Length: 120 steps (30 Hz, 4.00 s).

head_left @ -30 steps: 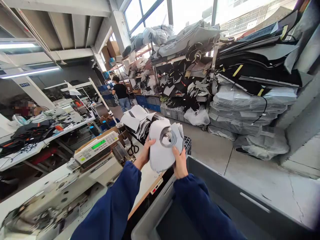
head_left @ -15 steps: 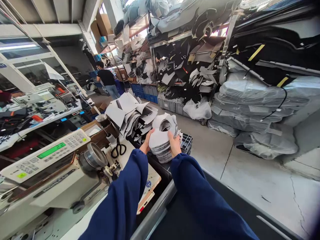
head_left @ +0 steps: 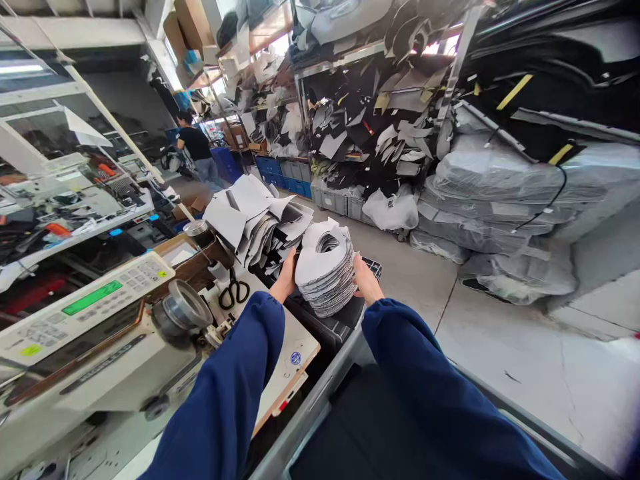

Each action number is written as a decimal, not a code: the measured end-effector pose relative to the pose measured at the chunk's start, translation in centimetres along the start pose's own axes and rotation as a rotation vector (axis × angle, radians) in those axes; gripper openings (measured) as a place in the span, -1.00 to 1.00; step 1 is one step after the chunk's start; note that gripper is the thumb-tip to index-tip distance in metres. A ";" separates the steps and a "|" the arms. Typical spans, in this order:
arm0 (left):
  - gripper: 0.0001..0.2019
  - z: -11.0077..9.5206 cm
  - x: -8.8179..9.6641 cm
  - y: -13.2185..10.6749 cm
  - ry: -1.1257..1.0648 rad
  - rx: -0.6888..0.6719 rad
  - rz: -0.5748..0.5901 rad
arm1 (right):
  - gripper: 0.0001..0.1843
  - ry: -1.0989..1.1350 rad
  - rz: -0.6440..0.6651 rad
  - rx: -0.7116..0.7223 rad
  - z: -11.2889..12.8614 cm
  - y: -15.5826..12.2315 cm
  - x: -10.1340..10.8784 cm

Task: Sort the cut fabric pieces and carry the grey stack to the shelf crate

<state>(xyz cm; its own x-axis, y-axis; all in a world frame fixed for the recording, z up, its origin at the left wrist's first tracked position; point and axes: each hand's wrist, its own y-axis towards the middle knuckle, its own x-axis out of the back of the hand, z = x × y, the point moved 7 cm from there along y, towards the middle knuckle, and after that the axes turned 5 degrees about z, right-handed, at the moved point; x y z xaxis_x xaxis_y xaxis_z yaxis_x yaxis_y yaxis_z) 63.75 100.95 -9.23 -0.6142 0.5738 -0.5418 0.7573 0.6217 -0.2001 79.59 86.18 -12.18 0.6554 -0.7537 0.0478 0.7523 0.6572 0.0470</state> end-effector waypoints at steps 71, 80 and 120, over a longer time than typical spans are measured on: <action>-0.43 -1.4 -6.2 -2.5 1.721 -0.552 0.085 | -0.69 -1.125 0.281 0.331 1.3 5.0 -0.6; -0.43 -1.2 -6.1 -2.3 1.778 -0.512 0.044 | -0.57 -0.965 0.018 0.006 -0.1 9.0 2.8; -0.42 -0.6 -7.3 -1.1 2.024 -0.414 0.059 | -0.56 -0.640 -0.111 0.044 1.0 7.3 3.2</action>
<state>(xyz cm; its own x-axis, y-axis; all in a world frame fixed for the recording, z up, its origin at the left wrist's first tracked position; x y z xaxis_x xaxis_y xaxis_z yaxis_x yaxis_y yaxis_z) 67.27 96.41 -4.59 -0.1369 0.0603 0.9888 0.8750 0.4753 0.0921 87.09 88.53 -10.68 0.3946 -0.6740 0.6245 0.8009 0.5855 0.1258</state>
